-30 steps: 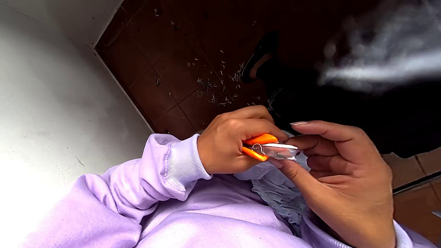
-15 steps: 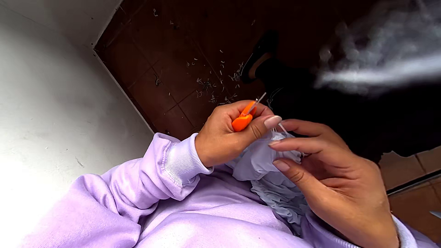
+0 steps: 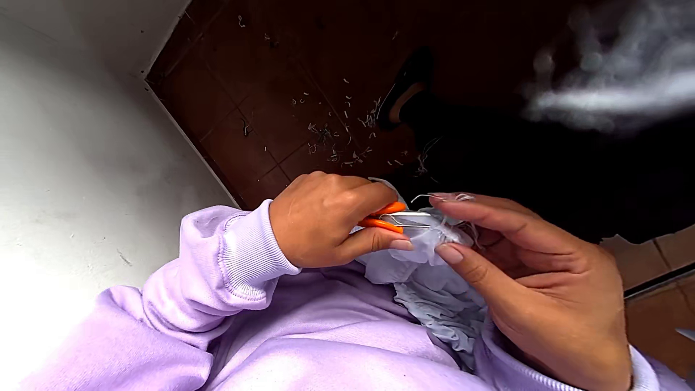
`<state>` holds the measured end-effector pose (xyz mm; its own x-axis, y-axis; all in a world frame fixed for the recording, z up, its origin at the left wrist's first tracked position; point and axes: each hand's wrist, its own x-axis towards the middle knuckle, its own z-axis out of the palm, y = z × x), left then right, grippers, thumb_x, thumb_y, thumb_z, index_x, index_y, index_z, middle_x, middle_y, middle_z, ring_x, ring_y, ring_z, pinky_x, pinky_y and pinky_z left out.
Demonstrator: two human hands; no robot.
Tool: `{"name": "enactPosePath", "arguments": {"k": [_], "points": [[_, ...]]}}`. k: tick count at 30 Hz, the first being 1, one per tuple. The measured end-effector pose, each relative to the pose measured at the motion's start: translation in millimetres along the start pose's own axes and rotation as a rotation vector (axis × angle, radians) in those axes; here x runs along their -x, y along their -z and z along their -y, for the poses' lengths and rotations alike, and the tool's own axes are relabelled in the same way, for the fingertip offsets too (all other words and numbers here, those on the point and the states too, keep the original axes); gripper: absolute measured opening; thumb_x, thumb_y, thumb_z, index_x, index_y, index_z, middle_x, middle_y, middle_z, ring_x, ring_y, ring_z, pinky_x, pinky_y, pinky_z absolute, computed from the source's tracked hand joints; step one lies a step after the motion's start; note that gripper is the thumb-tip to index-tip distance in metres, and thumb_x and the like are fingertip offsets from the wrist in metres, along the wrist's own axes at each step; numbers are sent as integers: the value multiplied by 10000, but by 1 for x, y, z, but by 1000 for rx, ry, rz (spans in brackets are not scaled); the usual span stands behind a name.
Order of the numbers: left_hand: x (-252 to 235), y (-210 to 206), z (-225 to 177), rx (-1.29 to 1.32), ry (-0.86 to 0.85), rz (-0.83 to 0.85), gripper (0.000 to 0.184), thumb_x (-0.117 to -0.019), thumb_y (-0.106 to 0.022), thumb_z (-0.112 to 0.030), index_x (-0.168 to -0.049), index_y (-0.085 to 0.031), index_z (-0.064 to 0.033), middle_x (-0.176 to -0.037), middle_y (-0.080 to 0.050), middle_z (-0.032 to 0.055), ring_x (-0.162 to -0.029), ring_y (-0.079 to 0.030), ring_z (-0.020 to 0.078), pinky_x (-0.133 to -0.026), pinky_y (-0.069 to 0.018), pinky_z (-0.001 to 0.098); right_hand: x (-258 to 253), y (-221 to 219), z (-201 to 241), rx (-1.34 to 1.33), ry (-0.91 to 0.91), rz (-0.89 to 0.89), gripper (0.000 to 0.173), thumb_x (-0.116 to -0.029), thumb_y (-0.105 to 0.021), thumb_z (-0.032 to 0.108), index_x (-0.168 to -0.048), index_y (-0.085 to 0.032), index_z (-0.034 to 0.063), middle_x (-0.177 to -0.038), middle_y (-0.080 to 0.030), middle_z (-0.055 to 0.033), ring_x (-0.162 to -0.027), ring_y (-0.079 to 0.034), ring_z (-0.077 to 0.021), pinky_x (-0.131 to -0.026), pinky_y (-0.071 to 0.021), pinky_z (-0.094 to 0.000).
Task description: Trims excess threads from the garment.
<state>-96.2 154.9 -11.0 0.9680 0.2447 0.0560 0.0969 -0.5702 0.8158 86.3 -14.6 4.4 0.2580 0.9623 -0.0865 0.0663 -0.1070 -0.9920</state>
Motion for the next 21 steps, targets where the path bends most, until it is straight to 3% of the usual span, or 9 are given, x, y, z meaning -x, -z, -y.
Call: {"name": "enactPosePath", "arguments": {"k": [11, 16, 19, 21], "points": [[-11, -8, -2, 2, -70, 53, 334, -996, -611, -353, -925, -705, -41, -729, -656, 48, -654, -648, 172, -523, -480, 356, 0, -2, 1, 61, 3, 48, 338, -936, -689, 91, -1274, -698, 80, -1294, -675, -4, -1146, -663, -115, -958, -577, -231], [-8, -9, 8, 102, -90, -9, 308, -995, -620, -309, -894, -691, -27, -686, -623, 38, -618, -607, 143, -518, -452, 332, -1, -3, -1, 28, -11, 67, 432, -939, -700, 115, -1365, -641, 84, -1365, -627, -7, -1154, -653, -105, -959, -576, -229], [-7, -11, 19, 344, -76, -137, 370, -917, -729, -280, -1008, -675, 75, -831, -665, 83, -745, -605, 77, -651, -513, 238, -3, -2, -1, 7, -37, 96, 597, -927, -696, 106, -1495, -512, 73, -1502, -524, -20, -1189, -628, -88, -973, -557, -212], [-8, -19, 20, 548, -12, -193, 447, -863, -793, -228, -1098, -627, 115, -952, -672, 106, -785, -571, 18, -675, -477, 163, -3, -4, -1, -4, -46, 100, 668, -916, -696, 95, -1536, -448, 73, -1518, -499, -23, -1158, -630, -77, -950, -555, -200]]}}
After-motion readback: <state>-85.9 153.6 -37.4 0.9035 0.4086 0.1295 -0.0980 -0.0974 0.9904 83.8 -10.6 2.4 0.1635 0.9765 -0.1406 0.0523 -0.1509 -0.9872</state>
